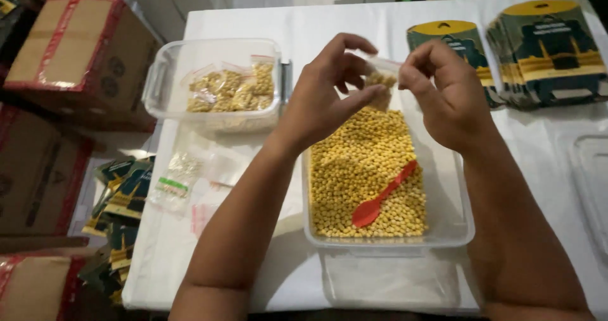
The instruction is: Packing small yellow beads into plastic bags using a spoon and sealing them.
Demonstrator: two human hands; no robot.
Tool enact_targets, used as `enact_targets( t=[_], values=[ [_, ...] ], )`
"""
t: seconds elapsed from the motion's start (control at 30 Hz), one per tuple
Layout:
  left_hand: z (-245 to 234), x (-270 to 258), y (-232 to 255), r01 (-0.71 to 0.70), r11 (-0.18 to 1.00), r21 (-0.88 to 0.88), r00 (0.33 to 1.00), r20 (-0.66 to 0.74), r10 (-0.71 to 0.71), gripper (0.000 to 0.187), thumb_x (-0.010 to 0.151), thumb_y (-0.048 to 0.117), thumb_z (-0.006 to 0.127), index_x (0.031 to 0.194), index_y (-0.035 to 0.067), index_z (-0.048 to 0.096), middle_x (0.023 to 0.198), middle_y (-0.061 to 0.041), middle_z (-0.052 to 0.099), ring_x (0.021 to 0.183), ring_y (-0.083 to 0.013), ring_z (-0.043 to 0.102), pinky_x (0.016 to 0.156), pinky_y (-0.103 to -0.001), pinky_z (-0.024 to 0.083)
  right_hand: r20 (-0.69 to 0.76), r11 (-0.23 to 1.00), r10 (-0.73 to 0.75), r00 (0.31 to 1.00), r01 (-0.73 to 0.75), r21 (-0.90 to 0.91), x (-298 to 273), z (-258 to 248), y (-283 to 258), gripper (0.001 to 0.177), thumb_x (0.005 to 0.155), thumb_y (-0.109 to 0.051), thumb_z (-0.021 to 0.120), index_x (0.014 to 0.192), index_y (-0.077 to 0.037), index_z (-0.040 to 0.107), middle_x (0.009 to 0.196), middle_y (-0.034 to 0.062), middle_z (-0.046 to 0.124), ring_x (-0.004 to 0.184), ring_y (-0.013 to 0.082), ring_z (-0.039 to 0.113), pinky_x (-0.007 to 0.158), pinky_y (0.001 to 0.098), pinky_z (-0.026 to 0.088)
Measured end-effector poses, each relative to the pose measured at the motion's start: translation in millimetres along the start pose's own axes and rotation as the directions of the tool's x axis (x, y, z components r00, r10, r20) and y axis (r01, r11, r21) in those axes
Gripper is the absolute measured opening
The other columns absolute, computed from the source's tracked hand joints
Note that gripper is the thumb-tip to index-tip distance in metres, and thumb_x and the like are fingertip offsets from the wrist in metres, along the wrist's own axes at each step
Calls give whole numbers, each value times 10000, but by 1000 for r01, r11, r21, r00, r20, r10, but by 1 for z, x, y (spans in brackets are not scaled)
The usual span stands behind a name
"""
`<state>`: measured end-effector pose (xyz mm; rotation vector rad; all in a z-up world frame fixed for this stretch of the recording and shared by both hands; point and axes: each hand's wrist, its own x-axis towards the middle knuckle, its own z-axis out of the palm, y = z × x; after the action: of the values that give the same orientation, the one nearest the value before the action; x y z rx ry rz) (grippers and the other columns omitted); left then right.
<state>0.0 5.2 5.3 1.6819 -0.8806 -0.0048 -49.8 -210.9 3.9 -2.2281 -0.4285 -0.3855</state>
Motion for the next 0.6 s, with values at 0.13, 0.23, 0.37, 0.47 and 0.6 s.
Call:
enact_targets(
  t=[0.13,0.23,0.37,0.47,0.6],
  values=[
    [-13,0,-11,-25,999,-32,983,-184,18,467,999,131,727,1385,189,471,948,-26,691,830,-121,711,713,-244,618,66,985,29,997,-40,170,5,9,8,248,1113,-302,448,1125,-64,519,970,64,562,913,178,556,866,331,455],
    [-45,-2,-16,-61,996,-66,949,-314,38,458,1066,88,676,1452,213,463,944,-32,654,839,-147,744,749,-268,699,113,991,113,987,-121,60,6,9,4,280,1088,-336,467,1143,-81,569,978,50,607,897,174,564,812,335,429],
    [-99,-17,-25,-116,987,108,878,-453,153,409,1088,51,677,1408,162,449,958,-79,687,822,-177,747,707,-283,695,221,984,153,963,-129,-121,10,9,-7,281,1052,-333,530,1116,-85,645,943,57,649,862,204,573,741,380,413],
    [-120,-25,-36,109,899,424,826,-542,155,348,1068,211,695,1360,191,507,963,-69,707,758,-121,774,606,-233,662,290,988,124,949,-90,-129,13,11,-10,307,1022,-334,547,1074,-59,674,940,79,672,849,208,622,739,384,488],
    [-135,-32,-72,546,588,597,792,-597,-128,556,1012,530,610,1404,154,493,1222,-143,736,936,-282,750,672,-460,561,302,987,109,947,-68,-142,12,11,-8,309,1022,-345,563,1061,-64,684,920,72,680,844,206,633,748,384,484]
  ],
)
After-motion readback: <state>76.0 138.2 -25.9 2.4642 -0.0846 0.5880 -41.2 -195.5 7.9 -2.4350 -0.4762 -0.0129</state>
